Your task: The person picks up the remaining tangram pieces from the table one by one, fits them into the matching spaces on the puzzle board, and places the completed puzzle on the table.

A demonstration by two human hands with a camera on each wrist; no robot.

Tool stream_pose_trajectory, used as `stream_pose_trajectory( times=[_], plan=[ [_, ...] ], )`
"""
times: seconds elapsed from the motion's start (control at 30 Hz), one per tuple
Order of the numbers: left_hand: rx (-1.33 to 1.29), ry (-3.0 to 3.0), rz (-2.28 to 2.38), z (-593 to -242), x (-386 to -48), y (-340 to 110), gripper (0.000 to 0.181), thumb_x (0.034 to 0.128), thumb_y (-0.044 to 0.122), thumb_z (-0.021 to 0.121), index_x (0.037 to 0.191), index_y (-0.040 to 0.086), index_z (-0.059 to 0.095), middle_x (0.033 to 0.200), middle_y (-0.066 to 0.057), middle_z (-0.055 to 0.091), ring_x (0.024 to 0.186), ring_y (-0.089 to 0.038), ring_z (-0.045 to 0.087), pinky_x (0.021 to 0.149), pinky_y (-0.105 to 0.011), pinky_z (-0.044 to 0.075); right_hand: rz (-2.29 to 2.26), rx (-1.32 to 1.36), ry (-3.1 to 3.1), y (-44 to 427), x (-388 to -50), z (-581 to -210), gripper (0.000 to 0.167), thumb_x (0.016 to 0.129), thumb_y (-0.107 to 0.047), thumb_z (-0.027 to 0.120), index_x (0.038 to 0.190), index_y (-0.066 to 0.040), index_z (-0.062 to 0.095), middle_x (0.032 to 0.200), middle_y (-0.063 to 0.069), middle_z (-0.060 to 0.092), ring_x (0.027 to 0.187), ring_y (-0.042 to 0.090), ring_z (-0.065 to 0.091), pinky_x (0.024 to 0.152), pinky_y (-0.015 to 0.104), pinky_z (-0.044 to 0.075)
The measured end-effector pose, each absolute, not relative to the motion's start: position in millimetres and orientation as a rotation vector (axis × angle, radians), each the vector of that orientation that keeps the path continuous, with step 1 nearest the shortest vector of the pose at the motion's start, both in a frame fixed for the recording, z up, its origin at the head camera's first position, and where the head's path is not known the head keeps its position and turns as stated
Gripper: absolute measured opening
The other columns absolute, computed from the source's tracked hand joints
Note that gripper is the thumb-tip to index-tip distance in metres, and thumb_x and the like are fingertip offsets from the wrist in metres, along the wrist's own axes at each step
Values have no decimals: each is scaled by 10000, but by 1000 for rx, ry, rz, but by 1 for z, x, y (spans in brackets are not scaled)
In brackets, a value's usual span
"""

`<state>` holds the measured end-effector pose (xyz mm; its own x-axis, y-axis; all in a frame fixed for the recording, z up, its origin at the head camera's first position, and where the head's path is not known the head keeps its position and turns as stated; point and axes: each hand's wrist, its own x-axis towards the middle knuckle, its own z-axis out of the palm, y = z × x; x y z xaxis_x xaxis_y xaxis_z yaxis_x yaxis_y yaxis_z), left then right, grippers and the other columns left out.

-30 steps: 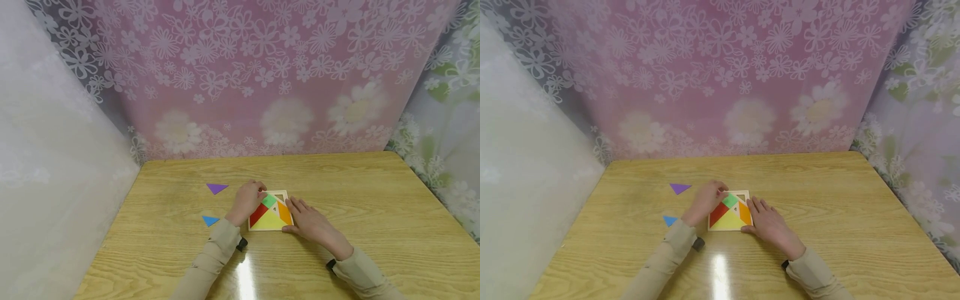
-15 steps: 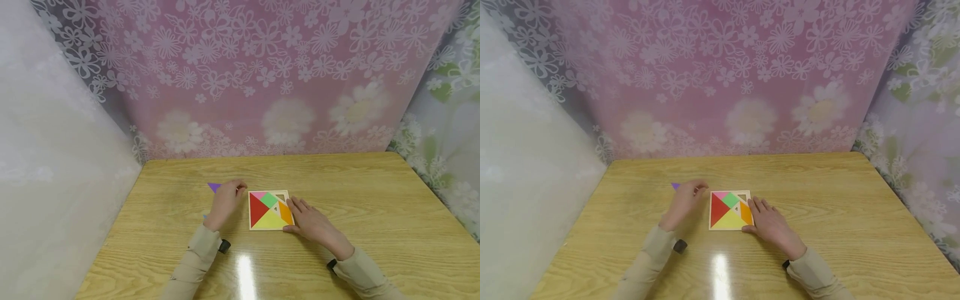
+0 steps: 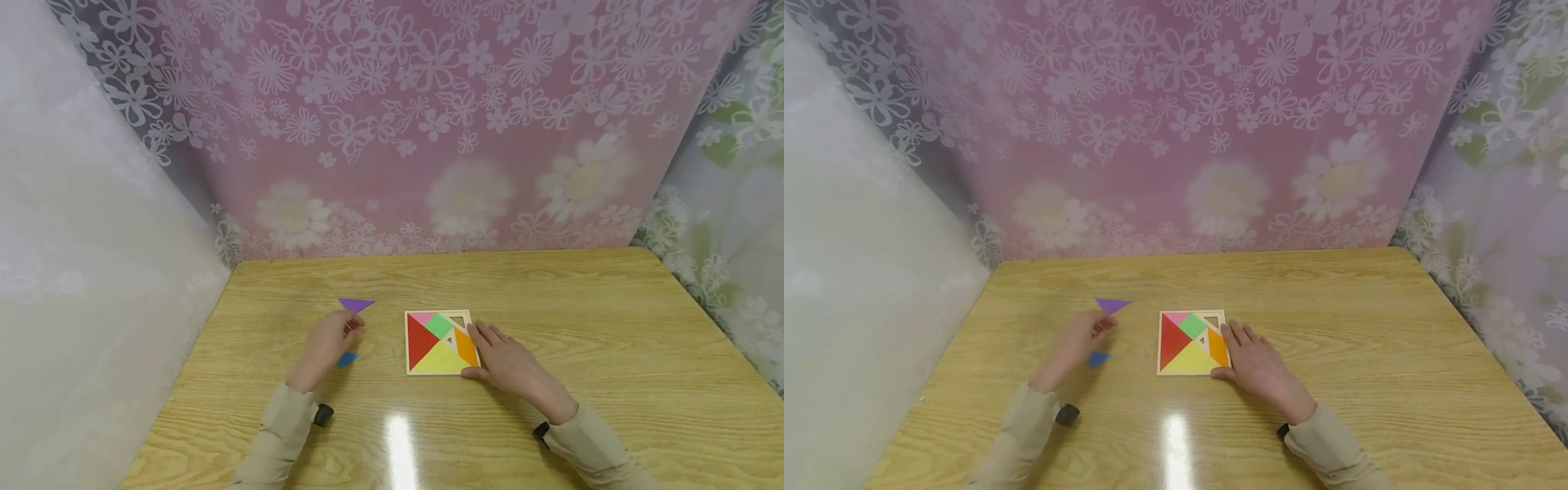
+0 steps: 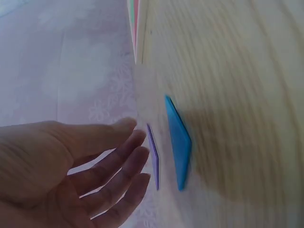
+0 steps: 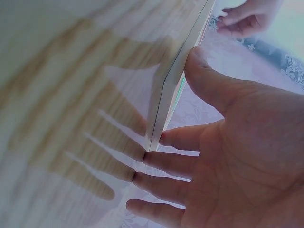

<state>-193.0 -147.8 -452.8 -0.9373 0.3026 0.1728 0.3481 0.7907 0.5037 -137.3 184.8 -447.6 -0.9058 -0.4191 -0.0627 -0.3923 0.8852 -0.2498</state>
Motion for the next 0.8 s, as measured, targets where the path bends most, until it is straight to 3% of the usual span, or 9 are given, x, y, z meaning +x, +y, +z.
stream_pose_trajectory(
  times=[0.27, 0.47, 0.8],
  plan=[
    [-555, -3057, -859, -454, -183, -175, 116, 887, 110, 785, 993, 90, 744, 924, 0, 709, 859, -150, 646, 814, -351, 544, -348, -639, 2938, 185, -138, -448, 841, 934, -436, 697, 1502, 98, 381, 1535, 324, 381, 1386, 524, 395, 1072, 647, 383],
    [-603, -3110, -903, -450, -178, -183, 229, 791, 158, 873, 954, 95, 725, 901, -8, 686, 846, -181, 638, 797, -351, 529, -339, -644, 2943, 186, -139, -451, 850, 929, -449, 698, 1500, 98, 385, 1531, 325, 385, 1385, 523, 397, 1073, 640, 386],
    [-600, -3101, -860, -450, -178, -179, 218, 754, 119, 895, 848, 90, 700, 773, 24, 651, 714, -83, 566, 704, -293, 506, -350, -655, 2942, 186, -138, -450, 845, 929, -451, 696, 1497, 96, 391, 1528, 330, 384, 1379, 532, 398, 1064, 649, 388]
  ],
)
